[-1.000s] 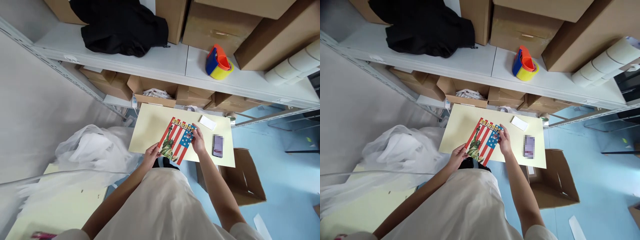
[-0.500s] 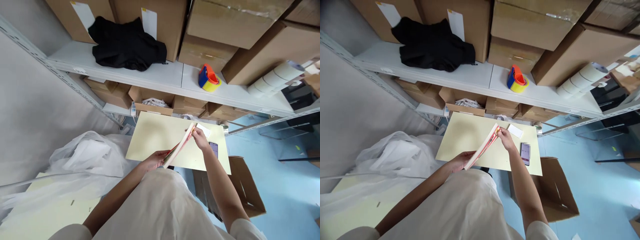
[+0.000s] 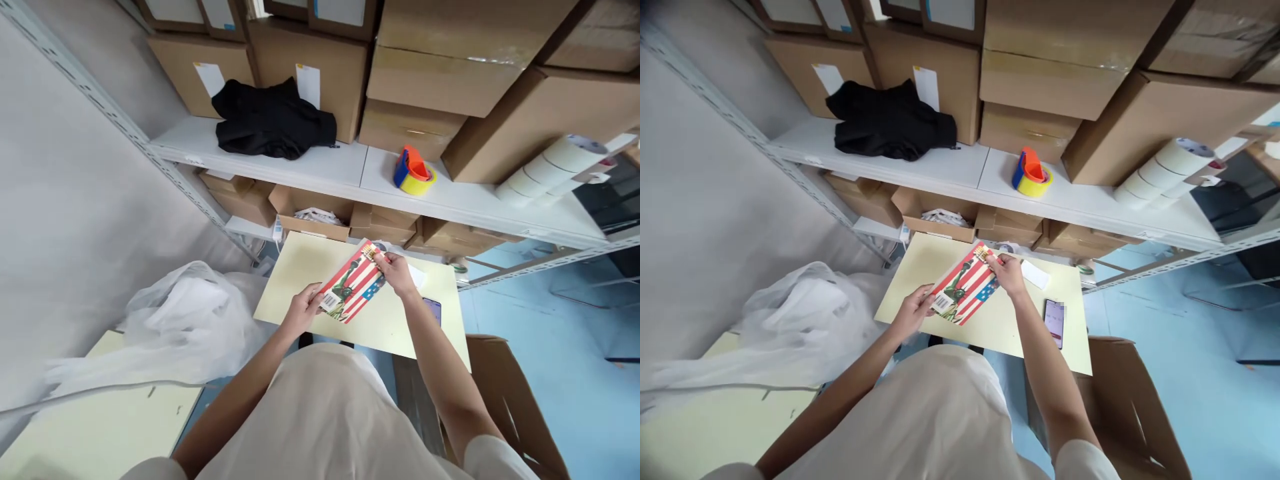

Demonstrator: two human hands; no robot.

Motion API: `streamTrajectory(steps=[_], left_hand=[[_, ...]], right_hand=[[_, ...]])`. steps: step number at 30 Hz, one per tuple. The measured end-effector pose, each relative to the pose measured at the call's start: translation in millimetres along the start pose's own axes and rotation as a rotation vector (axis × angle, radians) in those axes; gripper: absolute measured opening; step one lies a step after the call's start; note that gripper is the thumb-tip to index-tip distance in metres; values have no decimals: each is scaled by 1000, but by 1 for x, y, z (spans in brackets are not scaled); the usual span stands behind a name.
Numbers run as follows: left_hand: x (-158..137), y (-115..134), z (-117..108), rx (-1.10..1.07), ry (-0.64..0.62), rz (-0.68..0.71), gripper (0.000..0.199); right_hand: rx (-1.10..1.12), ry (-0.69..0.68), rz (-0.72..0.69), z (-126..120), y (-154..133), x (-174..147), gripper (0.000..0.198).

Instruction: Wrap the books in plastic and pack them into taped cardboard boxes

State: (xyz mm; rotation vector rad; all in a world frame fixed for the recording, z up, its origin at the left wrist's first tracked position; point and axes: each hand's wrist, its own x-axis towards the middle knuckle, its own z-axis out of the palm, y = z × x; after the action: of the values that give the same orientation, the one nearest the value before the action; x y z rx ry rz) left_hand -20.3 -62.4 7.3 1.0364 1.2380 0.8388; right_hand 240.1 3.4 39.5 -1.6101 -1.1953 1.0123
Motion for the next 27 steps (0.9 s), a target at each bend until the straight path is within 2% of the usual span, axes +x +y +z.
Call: streamTrajectory(steps=[5, 8, 10, 12, 17, 21, 27], left_hand=[[2, -10, 12, -155, 51, -106, 66], [-2, -20, 20, -275, 40, -152, 65], [-4, -24, 24, -324, 15, -160, 67], [-5, -25, 26, -335, -11, -158, 68], [-5, -20, 23, -271, -118, -142, 66], [-2, -26, 18, -212, -79, -125, 60], [0, -36, 15, -377, -56, -166, 58]], right_hand=[[351, 55, -6, -16, 2, -13, 41], [501, -6, 66, -24, 10, -27, 46], [483, -50, 135, -27, 16, -34, 50], [436, -33, 165, -29, 19, -38, 49], [428, 9, 144, -36, 20, -36, 47], [433, 17, 163, -37, 22, -34, 48], [355, -48, 133, -37, 26, -35, 49]])
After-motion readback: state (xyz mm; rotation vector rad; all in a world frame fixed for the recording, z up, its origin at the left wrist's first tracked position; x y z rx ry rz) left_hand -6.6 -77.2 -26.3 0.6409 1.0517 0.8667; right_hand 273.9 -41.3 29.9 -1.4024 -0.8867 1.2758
